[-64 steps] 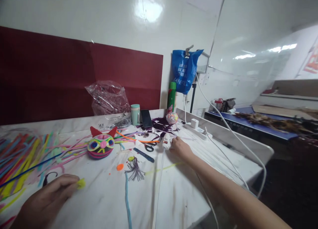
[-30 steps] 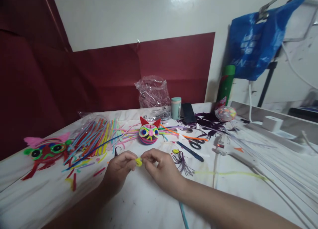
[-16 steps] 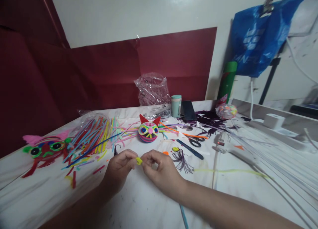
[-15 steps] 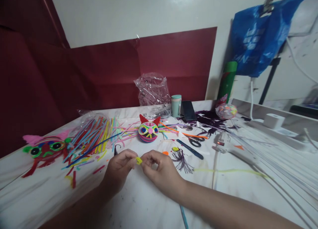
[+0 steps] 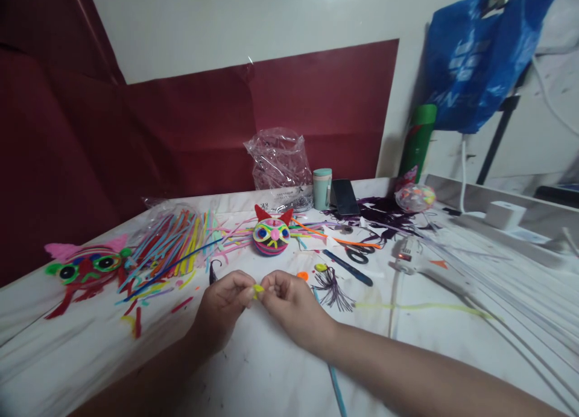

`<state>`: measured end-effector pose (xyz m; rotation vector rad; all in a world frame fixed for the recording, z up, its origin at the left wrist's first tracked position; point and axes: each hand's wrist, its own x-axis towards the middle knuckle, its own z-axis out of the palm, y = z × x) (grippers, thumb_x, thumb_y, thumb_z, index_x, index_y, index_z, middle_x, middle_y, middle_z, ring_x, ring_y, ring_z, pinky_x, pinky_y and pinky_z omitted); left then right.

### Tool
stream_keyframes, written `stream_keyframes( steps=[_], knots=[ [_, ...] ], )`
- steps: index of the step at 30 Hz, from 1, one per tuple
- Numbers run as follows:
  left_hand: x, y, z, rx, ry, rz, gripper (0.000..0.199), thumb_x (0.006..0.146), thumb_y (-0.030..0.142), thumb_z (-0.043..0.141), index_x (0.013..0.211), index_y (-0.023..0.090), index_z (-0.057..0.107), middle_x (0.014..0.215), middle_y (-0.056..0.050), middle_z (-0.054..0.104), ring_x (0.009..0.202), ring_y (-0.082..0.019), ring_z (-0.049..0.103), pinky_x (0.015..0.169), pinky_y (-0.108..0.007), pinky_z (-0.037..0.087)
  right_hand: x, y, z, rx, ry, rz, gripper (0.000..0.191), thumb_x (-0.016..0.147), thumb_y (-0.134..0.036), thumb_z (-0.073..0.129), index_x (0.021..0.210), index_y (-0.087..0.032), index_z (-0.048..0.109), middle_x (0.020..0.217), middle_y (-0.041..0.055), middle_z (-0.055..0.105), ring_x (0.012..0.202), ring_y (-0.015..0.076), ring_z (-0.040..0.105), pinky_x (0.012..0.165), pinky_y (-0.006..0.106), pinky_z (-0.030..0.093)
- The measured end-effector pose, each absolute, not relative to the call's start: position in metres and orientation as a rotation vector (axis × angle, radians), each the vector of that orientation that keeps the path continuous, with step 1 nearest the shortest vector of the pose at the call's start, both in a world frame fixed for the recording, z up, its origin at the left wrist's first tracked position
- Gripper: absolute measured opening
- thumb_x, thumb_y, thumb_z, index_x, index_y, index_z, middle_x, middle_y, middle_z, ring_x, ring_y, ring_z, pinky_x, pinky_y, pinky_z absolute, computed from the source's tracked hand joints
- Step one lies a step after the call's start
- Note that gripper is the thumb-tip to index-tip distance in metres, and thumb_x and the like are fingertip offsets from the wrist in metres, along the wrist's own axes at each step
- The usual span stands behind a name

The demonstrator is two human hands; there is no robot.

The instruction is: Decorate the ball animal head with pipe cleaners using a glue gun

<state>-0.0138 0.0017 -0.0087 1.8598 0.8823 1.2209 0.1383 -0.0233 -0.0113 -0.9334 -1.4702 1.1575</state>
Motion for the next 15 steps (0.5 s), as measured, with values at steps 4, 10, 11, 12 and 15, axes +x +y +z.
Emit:
stream_keyframes(
  steps=[4, 10, 11, 12, 15],
  knots=[
    [-0.0123, 0.0034, -0.0099, 1.765, 0.879, 1.144, 0.014, 0.074, 0.027, 0.054, 0.066, 0.016, 0.054, 0.059, 0.002, 0.05, 0.056, -0.01, 0.045, 0.055, -0.022, 0.037, 0.141, -0.0192, -0.0149, -0.955, -1.476, 1.177, 0.027, 0.075, -0.042, 0.059, 0.07, -0.018, 0.049, 0.055, -0.0058, 0.041, 0.052, 0.009, 0.034, 0.05, 0.022, 0.027],
    [-0.0151, 0.005, -0.0096, 1.815, 0.87, 1.099, 0.011, 0.072, 0.026, 0.058, 0.068, 0.015, 0.058, 0.065, 0.0, 0.054, 0.062, -0.012, 0.048, 0.058, -0.023, 0.038, 0.1432, -0.0177, -0.0153, -0.942, -1.485, 1.205, 0.02, 0.073, -0.034, 0.06, 0.069, -0.018, 0.05, 0.057, -0.0056, 0.042, 0.053, 0.0083, 0.036, 0.05, 0.021, 0.028],
    [-0.0154, 0.0049, -0.0086, 1.795, 0.856, 1.081, 0.011, 0.071, 0.026, 0.058, 0.067, 0.015, 0.057, 0.064, 0.0, 0.054, 0.061, -0.011, 0.047, 0.057, -0.023, 0.037, 0.1431, -0.0181, -0.0148, -0.944, -1.487, 1.227, 0.021, 0.072, -0.035, 0.061, 0.069, -0.017, 0.05, 0.056, -0.0056, 0.043, 0.053, 0.0083, 0.036, 0.05, 0.021, 0.028],
    [-0.0155, 0.0048, -0.0074, 1.758, 0.846, 1.06, 0.012, 0.069, 0.026, 0.059, 0.066, 0.015, 0.056, 0.062, 0.001, 0.053, 0.059, -0.011, 0.046, 0.055, -0.022, 0.036, 0.1428, -0.0183, -0.0142, -0.944, -1.484, 1.257, 0.023, 0.072, -0.037, 0.062, 0.069, -0.017, 0.051, 0.056, -0.0055, 0.043, 0.052, 0.0083, 0.037, 0.05, 0.021, 0.028],
    [-0.0151, 0.0061, -0.0056, 1.616, 0.853, 1.018, 0.014, 0.065, 0.027, 0.06, 0.062, 0.016, 0.052, 0.053, 0.004, 0.046, 0.05, -0.008, 0.038, 0.048, -0.021, 0.029, 0.1411, -0.0177, -0.0128, -0.909, -1.445, 1.338, 0.03, 0.07, -0.044, 0.064, 0.07, -0.017, 0.053, 0.055, -0.0046, 0.047, 0.052, 0.0085, 0.039, 0.051, 0.022, 0.03]
  ],
)
